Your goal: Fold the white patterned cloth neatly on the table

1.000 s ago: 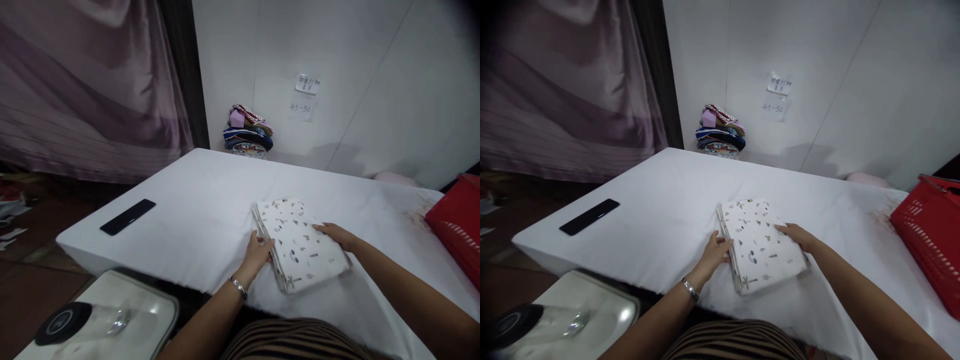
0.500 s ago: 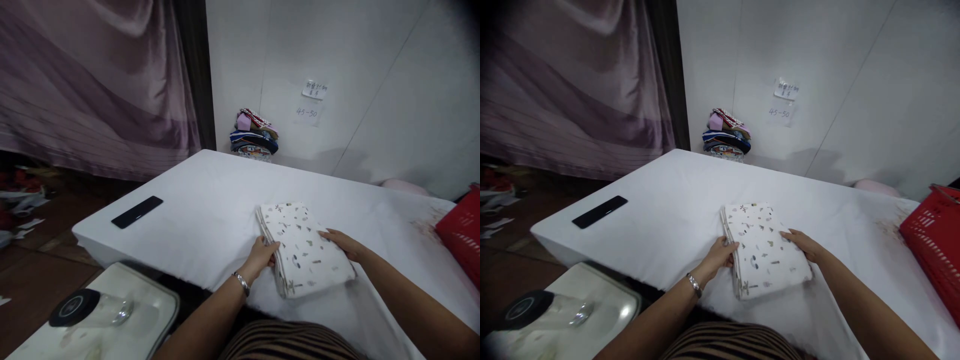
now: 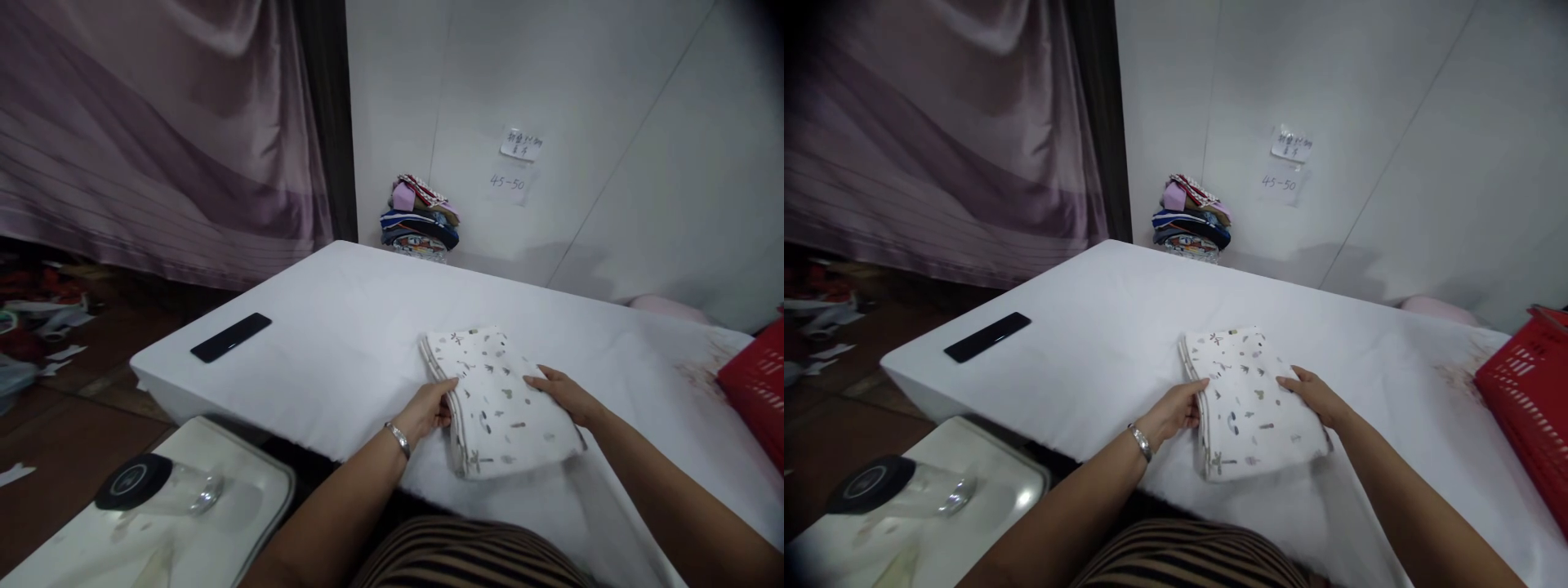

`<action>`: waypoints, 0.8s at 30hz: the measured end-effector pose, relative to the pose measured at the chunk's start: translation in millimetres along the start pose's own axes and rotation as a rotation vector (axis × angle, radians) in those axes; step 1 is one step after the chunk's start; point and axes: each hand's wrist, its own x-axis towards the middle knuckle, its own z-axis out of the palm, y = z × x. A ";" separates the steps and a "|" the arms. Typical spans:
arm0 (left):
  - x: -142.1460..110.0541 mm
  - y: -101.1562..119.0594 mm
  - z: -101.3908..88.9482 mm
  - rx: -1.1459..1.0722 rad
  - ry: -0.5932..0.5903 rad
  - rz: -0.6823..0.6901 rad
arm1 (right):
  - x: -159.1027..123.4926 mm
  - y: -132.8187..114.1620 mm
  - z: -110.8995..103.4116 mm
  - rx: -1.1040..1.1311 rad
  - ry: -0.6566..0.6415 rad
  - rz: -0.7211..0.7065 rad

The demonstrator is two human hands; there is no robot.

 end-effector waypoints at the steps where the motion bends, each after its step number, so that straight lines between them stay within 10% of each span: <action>1: 0.4 -0.6 -0.3 -0.008 0.002 -0.009 | -0.5 -0.7 -0.4 0.003 -0.015 -0.004; 14: -13.2 -9.0 18.8 0.185 0.091 0.248 | -6.7 -0.4 -13.6 -0.135 0.150 0.027; 24: -8.6 -26.5 24.4 -0.239 -0.011 0.082 | -6.7 3.7 -14.2 -0.130 0.101 0.034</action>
